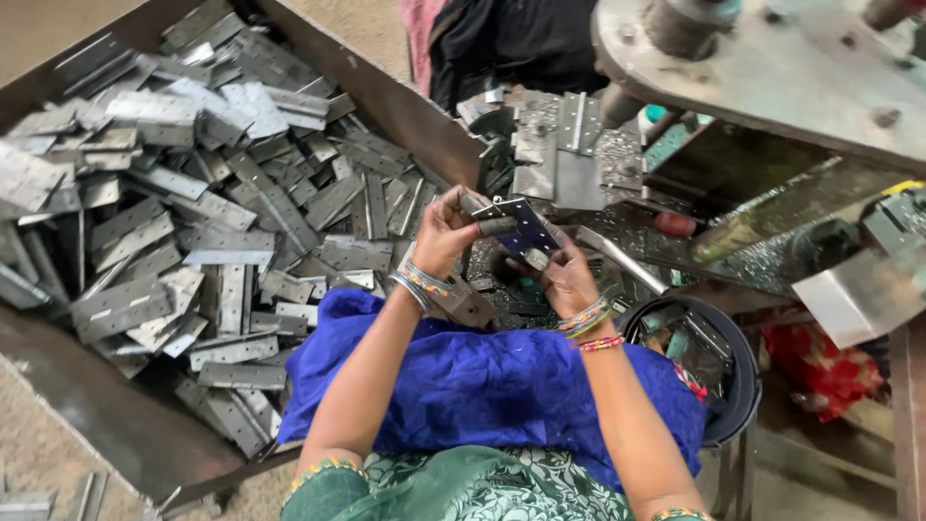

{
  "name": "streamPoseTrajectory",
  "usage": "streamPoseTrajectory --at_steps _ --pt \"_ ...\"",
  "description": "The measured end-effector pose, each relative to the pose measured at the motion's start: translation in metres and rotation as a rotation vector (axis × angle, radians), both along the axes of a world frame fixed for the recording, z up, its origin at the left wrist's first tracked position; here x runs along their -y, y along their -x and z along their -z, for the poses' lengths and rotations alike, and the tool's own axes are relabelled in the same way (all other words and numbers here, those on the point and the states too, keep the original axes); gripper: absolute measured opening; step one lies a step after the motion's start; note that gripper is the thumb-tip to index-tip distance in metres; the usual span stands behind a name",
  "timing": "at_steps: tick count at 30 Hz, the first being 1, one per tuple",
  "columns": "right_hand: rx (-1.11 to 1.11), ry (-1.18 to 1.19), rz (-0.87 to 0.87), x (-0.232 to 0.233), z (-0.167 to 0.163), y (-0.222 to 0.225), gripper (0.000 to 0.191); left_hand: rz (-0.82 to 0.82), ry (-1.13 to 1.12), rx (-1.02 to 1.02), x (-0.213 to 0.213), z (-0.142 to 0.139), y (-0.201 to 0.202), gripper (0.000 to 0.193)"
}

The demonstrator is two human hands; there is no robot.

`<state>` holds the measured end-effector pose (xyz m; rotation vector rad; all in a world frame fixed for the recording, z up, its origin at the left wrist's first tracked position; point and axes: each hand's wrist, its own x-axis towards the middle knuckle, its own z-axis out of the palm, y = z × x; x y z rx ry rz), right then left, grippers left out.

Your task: The person sits on the floor and repeatedly places metal brackets into a press machine, then pulls a lever to operate it. After each cycle, the person removes the processed bracket and places it into a nearby bucket.

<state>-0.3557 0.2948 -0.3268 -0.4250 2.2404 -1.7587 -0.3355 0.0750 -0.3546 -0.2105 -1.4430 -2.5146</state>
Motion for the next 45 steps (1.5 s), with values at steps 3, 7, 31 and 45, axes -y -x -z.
streamPoseTrajectory --at_steps 3,7,31,45 --pt "0.049 0.129 0.177 -0.014 -0.002 0.0 0.037 0.039 -0.157 0.089 -0.023 0.004 0.016 0.02" --pt "-0.365 -0.116 0.433 -0.053 -0.001 0.026 0.023 -0.116 -0.027 0.146 -0.037 0.031 0.044 0.028" --pt "-0.416 -1.42 0.249 -0.136 0.04 0.047 0.027 -0.332 1.683 0.062 -0.138 0.008 0.121 0.067" --pt "0.16 -1.316 0.026 -0.129 0.125 0.01 0.059 -0.291 1.744 0.04 -0.142 -0.007 0.119 0.062"
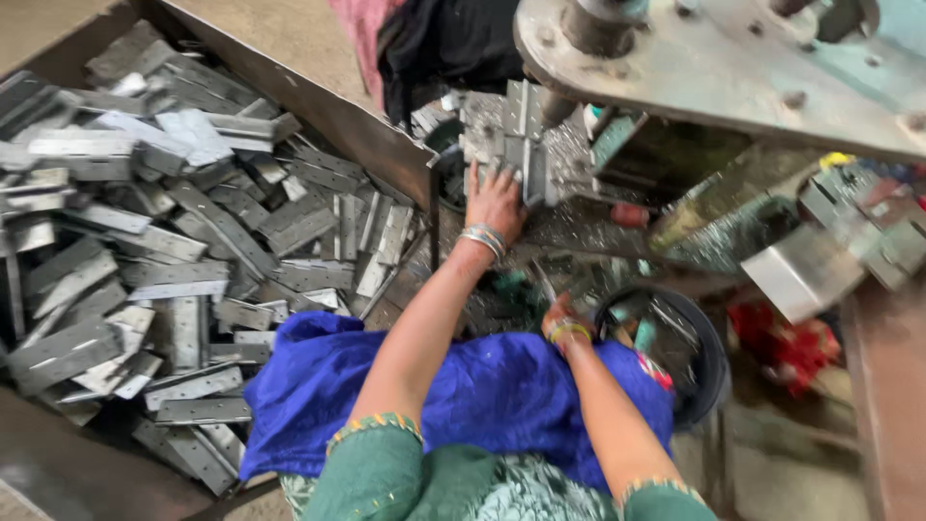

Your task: The person sits on the floor and repeatedly places metal brackets into a press machine, then pulls a lever to operate it. After each cycle, the person removes the processed bracket and places it into a nearby bucket.

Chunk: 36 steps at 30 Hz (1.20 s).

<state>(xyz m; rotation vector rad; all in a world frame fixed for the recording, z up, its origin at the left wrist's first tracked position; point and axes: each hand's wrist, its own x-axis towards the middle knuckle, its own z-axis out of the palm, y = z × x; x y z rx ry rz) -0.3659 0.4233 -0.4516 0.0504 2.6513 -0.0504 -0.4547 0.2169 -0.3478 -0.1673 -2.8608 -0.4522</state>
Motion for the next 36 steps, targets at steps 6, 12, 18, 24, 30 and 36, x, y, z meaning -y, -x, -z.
streamPoseTrajectory --at_steps 6,12,18,24,30,36 --pt "0.049 0.004 -0.078 -0.005 0.0 0.003 0.05 -0.015 -0.032 -0.068 -0.003 0.012 -0.01 0.055" --pt "-0.129 -0.043 -0.097 -0.035 -0.04 0.013 0.042 -0.08 0.047 -0.145 -0.007 0.014 -0.001 0.044" --pt "-0.077 -0.075 -0.143 -0.044 -0.026 0.028 0.044 -0.134 0.062 -0.069 -0.01 -0.005 0.018 0.041" --pt "0.13 -0.031 -0.108 -0.028 0.037 0.006 0.048 -0.145 0.08 -0.095 -0.012 -0.003 0.014 0.035" --pt "0.158 -0.048 -0.143 -0.043 0.014 0.005 0.052 -0.095 0.083 -0.138 -0.01 0.005 0.0 0.046" --pt "-0.067 -0.078 -0.159 -0.057 -0.034 0.026 0.056 -0.104 0.028 -0.023 -0.01 -0.007 0.026 0.048"
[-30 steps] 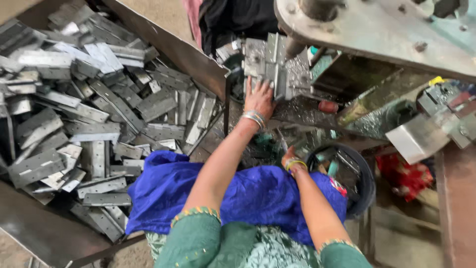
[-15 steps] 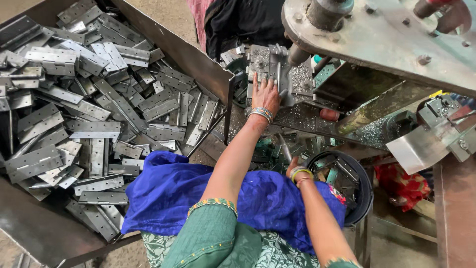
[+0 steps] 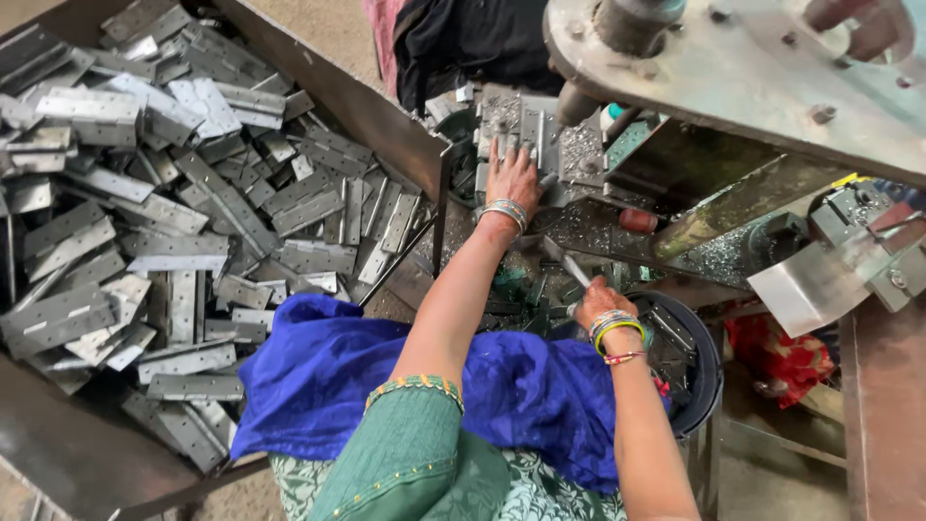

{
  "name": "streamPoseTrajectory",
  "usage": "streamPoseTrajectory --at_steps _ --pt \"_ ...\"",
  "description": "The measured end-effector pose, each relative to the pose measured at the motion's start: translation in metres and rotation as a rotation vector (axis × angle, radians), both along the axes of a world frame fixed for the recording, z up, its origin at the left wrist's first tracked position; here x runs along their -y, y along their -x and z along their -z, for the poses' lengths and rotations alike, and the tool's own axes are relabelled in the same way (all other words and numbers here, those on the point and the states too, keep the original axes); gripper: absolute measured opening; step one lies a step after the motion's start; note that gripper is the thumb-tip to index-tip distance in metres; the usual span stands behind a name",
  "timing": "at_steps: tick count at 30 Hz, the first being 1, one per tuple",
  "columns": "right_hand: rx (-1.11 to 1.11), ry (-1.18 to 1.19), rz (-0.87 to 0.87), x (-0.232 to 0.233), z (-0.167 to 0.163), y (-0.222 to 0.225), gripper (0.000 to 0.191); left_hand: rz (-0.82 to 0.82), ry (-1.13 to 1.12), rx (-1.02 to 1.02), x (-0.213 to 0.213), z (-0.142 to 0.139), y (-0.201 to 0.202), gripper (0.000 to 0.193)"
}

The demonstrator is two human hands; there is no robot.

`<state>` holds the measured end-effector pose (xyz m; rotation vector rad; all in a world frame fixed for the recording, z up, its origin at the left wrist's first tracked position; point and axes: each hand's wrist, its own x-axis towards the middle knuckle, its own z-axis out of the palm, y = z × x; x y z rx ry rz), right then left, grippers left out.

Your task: The person sits on the floor and repeatedly places metal brackets into a press machine, then pulls a lever to operate it. After each cycle, the person removes the processed bracket and places it into a nearby bucket.

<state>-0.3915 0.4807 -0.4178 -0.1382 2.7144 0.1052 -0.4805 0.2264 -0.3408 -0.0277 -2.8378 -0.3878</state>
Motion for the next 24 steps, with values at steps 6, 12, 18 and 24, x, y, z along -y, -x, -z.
streamPoseTrajectory --at_steps 6,12,18,24 --pt "0.253 0.021 -0.001 0.015 0.051 -0.011 0.06 0.009 0.062 0.057 -0.013 0.0 0.006 0.053" --pt "0.345 0.014 -0.041 0.009 0.055 -0.013 0.065 0.066 0.11 0.082 -0.016 0.018 -0.011 0.066" --pt "0.107 -0.03 -0.025 0.0 -0.029 0.001 0.069 0.024 0.147 0.075 -0.003 0.013 0.007 0.072" --pt "0.142 -0.077 0.026 0.036 -0.037 -0.007 0.068 -0.008 0.11 0.105 0.009 -0.016 0.026 0.074"
